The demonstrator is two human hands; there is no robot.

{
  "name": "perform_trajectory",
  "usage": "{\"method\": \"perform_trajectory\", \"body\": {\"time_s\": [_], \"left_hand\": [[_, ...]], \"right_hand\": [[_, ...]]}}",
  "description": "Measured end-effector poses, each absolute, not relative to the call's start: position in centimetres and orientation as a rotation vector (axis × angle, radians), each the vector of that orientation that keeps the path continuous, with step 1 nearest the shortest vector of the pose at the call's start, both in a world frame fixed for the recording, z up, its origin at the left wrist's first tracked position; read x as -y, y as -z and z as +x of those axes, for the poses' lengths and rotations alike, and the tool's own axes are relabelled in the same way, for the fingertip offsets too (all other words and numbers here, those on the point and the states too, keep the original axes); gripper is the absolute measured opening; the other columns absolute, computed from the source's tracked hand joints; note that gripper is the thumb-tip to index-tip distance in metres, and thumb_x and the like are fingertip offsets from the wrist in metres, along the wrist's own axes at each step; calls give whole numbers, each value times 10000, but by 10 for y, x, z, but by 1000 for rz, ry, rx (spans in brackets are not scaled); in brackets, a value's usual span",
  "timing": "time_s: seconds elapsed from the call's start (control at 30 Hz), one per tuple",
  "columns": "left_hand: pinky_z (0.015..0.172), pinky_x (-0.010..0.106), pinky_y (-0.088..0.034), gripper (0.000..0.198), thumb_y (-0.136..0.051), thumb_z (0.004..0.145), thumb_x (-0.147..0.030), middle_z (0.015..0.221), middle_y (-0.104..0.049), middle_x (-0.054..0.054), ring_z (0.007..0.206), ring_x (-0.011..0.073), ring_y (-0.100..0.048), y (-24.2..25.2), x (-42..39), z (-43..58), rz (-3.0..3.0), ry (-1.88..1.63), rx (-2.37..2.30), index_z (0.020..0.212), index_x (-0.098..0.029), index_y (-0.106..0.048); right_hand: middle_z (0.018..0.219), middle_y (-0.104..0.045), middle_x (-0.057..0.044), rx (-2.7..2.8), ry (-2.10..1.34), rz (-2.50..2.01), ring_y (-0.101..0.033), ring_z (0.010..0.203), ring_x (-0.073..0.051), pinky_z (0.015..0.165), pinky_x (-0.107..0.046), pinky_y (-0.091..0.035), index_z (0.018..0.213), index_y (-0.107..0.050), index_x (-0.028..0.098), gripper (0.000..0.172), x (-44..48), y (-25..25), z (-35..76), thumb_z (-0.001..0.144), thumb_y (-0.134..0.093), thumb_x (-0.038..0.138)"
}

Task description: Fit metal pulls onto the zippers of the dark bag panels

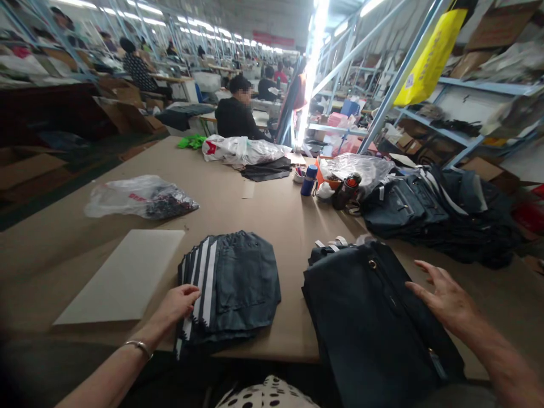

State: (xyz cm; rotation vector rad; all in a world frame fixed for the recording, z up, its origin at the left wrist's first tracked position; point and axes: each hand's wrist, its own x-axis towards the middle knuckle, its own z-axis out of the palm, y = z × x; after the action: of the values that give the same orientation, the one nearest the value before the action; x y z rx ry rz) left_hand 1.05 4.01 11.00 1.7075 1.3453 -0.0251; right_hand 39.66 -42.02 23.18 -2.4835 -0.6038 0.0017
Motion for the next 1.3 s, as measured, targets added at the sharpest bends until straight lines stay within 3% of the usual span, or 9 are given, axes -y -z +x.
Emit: {"method": "perform_trajectory", "body": {"time_s": [0.13, 0.33, 0.53, 0.67, 0.8, 0.87, 0.93, 1.07, 1.3], "left_hand": [[772, 364, -475, 232, -581, 803, -372, 863, -611, 21, 821, 154, -579, -86, -39, 19, 1970, 223, -1409, 840, -144, -586], [718, 334, -455, 269, -522, 829, -413, 760, -584, 1, 723, 136, -558, -97, -29, 36, 2164, 291, -1363, 785, -152, -569], [610, 318, -319, 154, -445, 801, -302, 635, -533, 15, 663, 205, -540, -131, 18, 40, 2228, 80, -1231, 666, -230, -460], [631, 335, -328, 148, -484, 769, -342, 621, -535, 20, 673, 233, -556, -135, 39, 37, 2085, -34, -1223, 667, -237, -466], [701, 345, -433, 345, -583, 706, -474, 917, -607, 82, 870, 249, -584, -130, 42, 34, 1732, -169, -1278, 911, -205, -512], [651, 344, -479, 471, -550, 720, -540, 983, -608, 107, 814, 226, -609, -129, 41, 33, 1490, -186, -1292, 1018, -178, -499], [575, 326, -493, 497, -531, 731, -574, 875, -641, 81, 664, 187, -618, -130, 41, 33, 1263, -176, -1263, 1023, -172, -524], [540, 305, -499, 408, -624, 725, -449, 690, -665, 46, 596, 186, -632, -139, 37, 25, 940, -187, -1188, 1015, -168, -562], [836, 394, -518, 348, -773, 598, -257, 805, -726, 98, 880, 284, -670, -192, 71, 1, 571, -16, -682, 915, -147, -683]], "right_hand": [[954, -633, -156, 713, -294, -2420, -622, 818, -261, 700, -406, -474, 1105, -575, 191, 440, 366, -205, 362, 768, -536, 471], [833, -638, -44, 985, -942, -1839, -575, 781, -170, 768, -298, -444, 848, -670, 178, 185, 175, -142, 226, 760, -559, 297], [748, -610, -18, 714, -1100, -1799, -553, 618, -125, 518, -224, -439, 966, -620, 147, 342, 70, -101, 164, 765, -566, 418], [619, -566, 11, 626, -1122, -1777, -530, 608, -119, 520, -205, -413, 764, -616, 144, 185, 61, -93, 165, 714, -621, 322], [616, -568, 26, 610, -1140, -1709, -527, 653, -124, 590, -213, -425, 712, -603, 143, 123, 70, -87, 160, 657, -646, 243], [671, -588, 24, 605, -1163, -1654, -525, 659, -118, 610, -217, -434, 769, -609, 140, 169, 76, -87, 149, 641, -650, 242], [700, -596, 23, 615, -1219, -1585, -524, 645, -111, 616, -221, -445, 805, -615, 137, 223, 84, -90, 135, 618, -662, 249], [683, -603, 25, 663, -1351, -1490, -531, 601, -118, 591, -242, -462, 823, -640, 145, 266, 102, -103, 131, 566, -662, 212], [794, -581, 5, 612, -1014, -1698, -496, 785, -138, 701, -222, -417, 841, -600, 184, 318, 126, -111, 220, 555, -503, 85]]}}
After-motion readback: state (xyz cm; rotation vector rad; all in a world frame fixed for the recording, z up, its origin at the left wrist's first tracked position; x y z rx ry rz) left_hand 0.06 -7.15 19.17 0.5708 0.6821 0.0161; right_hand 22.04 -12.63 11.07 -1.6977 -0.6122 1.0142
